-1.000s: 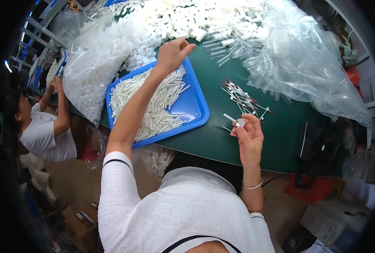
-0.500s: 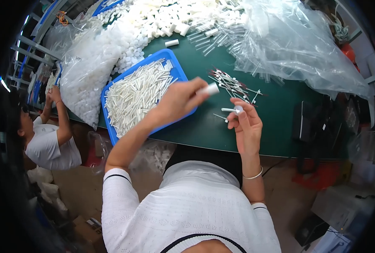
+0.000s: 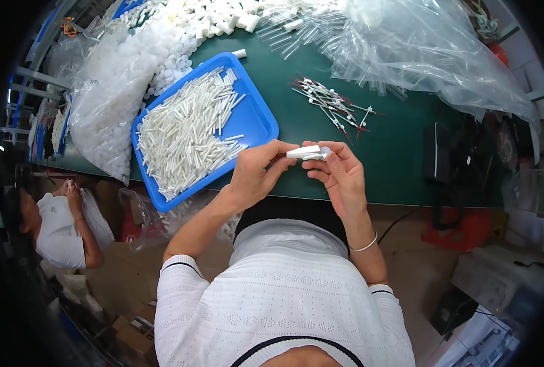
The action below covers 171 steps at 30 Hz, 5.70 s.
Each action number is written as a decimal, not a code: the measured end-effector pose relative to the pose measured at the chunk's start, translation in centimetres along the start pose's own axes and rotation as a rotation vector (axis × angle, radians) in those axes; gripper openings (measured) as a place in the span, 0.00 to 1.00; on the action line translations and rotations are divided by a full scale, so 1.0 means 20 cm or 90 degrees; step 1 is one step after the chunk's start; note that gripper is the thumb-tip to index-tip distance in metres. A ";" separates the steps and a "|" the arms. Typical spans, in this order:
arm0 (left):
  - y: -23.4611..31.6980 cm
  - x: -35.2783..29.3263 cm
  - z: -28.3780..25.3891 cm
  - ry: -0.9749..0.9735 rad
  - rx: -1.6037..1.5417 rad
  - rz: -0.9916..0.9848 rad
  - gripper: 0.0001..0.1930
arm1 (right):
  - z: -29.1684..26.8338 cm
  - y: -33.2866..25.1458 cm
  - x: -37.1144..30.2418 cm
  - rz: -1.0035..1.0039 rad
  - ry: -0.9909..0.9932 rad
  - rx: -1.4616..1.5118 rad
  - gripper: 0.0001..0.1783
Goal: Assembling small plastic parts and rods at a factory workbench.
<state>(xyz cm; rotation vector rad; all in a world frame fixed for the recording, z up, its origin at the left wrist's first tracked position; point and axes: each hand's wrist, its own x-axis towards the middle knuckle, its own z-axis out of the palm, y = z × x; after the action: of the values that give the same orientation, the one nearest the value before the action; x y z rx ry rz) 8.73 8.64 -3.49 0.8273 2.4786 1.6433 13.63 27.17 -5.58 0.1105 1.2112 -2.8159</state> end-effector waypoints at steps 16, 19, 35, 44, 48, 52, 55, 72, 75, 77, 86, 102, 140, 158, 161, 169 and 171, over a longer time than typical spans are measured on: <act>0.06 0.02 -0.05 0.010 -0.018 -0.051 0.12 | -0.01 0.04 0.06 -0.115 -0.006 -0.248 0.12; 0.04 0.07 -0.07 -0.080 -0.110 -0.100 0.10 | 0.03 -0.08 0.09 -0.429 -0.056 -0.841 0.16; -0.24 0.84 -0.14 0.013 0.366 0.137 0.14 | -0.05 -0.21 -0.01 -0.298 0.111 -0.713 0.13; 0.00 0.12 -0.03 -0.313 -0.293 -0.170 0.18 | -0.08 -0.15 -0.01 -0.236 -0.007 -0.600 0.11; 0.03 0.07 -0.06 -0.303 -0.297 -0.192 0.15 | -0.06 -0.15 -0.05 -0.269 -0.069 -0.708 0.13; 0.05 0.02 -0.05 -0.281 -0.200 -0.146 0.14 | -0.01 -0.16 -0.05 -0.408 -0.159 -0.874 0.15; 0.06 -0.01 -0.07 -0.281 -0.170 -0.156 0.11 | 0.05 -0.15 -0.05 -0.352 -0.158 -0.820 0.20; 0.04 -0.19 0.03 -0.181 -0.006 -0.032 0.12 | 0.00 -0.11 -0.09 0.168 -0.173 -0.404 0.07; 0.05 -0.21 0.05 -0.135 0.075 0.007 0.10 | 0.01 -0.08 -0.14 0.125 -0.139 -0.407 0.07; 0.05 -0.21 0.06 -0.158 -0.148 -0.109 0.08 | 0.02 -0.06 -0.18 -0.016 -0.107 -0.443 0.08; 0.07 -0.24 0.06 -0.161 0.144 0.084 0.11 | -0.07 0.07 -0.19 -0.047 -0.083 -0.271 0.10; 0.12 -0.25 0.07 -0.080 0.250 0.131 0.14 | -0.08 0.10 -0.21 -0.066 -0.108 -0.244 0.13; -0.06 -0.83 -0.34 -0.126 0.367 -0.333 0.18 | -0.12 -0.07 0.09 -0.325 -0.088 -1.191 0.14; 0.00 -0.17 0.08 0.030 -0.228 -0.272 0.06 | 0.06 0.10 -0.05 -0.181 0.064 -0.453 0.19; 0.03 -0.20 0.01 0.027 -0.124 -0.203 0.06 | 0.17 -0.06 -0.05 -0.490 -0.072 -1.112 0.27; 0.03 0.06 -0.44 -0.178 -0.124 -0.274 0.08 | 0.09 -0.02 -0.02 -0.291 -0.186 -0.871 0.03; -0.28 0.28 -0.65 0.066 0.084 -0.200 0.07 | 0.04 0.00 -0.04 -0.225 -0.094 -0.776 0.06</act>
<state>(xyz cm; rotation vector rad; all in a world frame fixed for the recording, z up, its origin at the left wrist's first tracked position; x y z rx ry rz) -2.62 -1.32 -1.43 0.3425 2.6419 1.4618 14.38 26.65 -5.06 -0.3985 2.7775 -1.7174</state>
